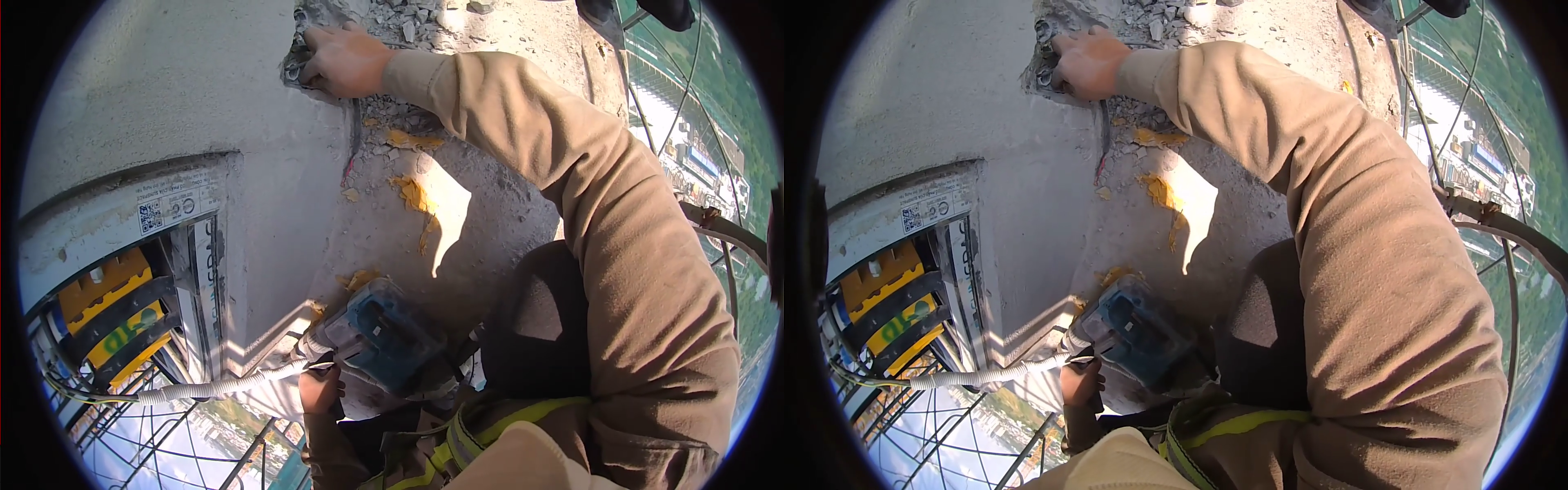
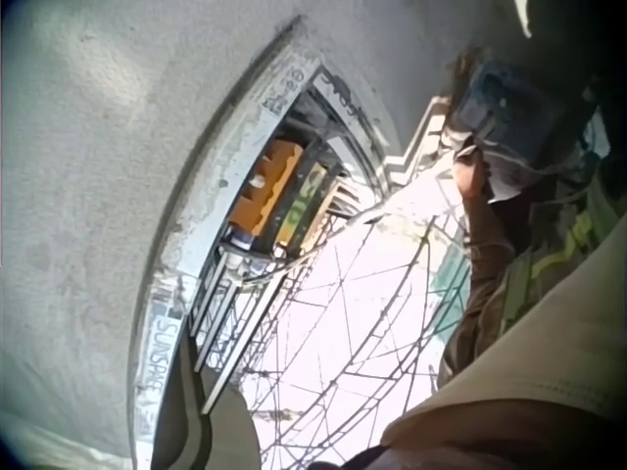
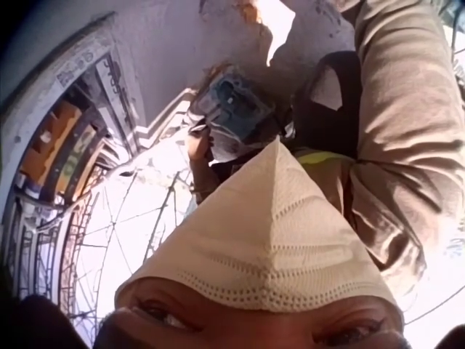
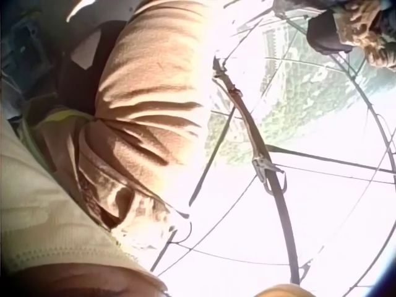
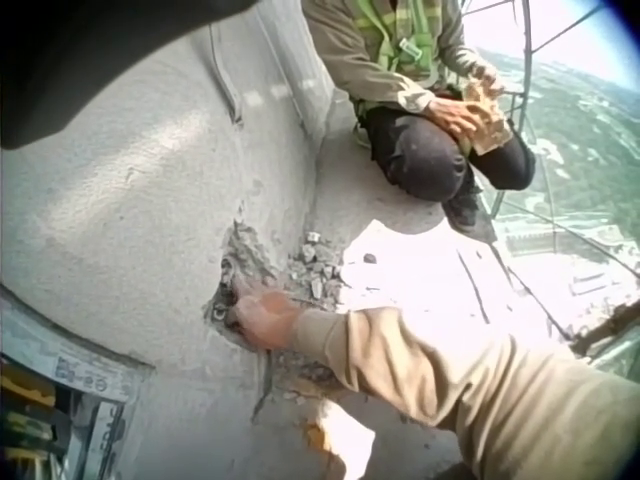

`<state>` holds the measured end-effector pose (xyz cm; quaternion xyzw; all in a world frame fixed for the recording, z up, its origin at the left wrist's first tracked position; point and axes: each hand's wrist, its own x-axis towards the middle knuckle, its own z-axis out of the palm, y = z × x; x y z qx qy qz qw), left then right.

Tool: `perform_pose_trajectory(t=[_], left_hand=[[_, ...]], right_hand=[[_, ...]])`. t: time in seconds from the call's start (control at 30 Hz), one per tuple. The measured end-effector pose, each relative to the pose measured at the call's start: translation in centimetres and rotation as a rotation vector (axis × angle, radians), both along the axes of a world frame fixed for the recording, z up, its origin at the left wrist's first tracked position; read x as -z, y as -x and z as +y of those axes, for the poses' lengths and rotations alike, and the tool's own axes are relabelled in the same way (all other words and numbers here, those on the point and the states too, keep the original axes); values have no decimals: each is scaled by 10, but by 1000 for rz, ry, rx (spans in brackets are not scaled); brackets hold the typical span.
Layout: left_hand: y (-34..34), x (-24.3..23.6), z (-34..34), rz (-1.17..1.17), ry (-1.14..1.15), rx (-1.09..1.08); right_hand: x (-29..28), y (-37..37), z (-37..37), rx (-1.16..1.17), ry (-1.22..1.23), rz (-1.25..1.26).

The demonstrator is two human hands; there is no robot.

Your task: Using a rotary hammer or jackhammer to break away sections of a concrete wall on a high-elevation structure.

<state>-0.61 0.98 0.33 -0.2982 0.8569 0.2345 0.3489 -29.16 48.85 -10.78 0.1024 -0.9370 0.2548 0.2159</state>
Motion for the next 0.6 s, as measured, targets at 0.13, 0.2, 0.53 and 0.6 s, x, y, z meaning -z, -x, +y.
perform_pose_trajectory(t=[0.13, 0.2, 0.53, 0.6], left_hand=[[0, 0, -1, -13, 25, -3], [0, 1, -1, -16, 20, 5], [-3, 1, -3, 9, 16, 17], [-3, 2, -4, 9, 14, 16]], right_hand=[[-1, -6, 3, -50, -84, 89], [-1, -8, 9, -81, -147, 151], [2, 13, 7, -115, -113, -36], [10, 16, 6, -97, -6, -6]])
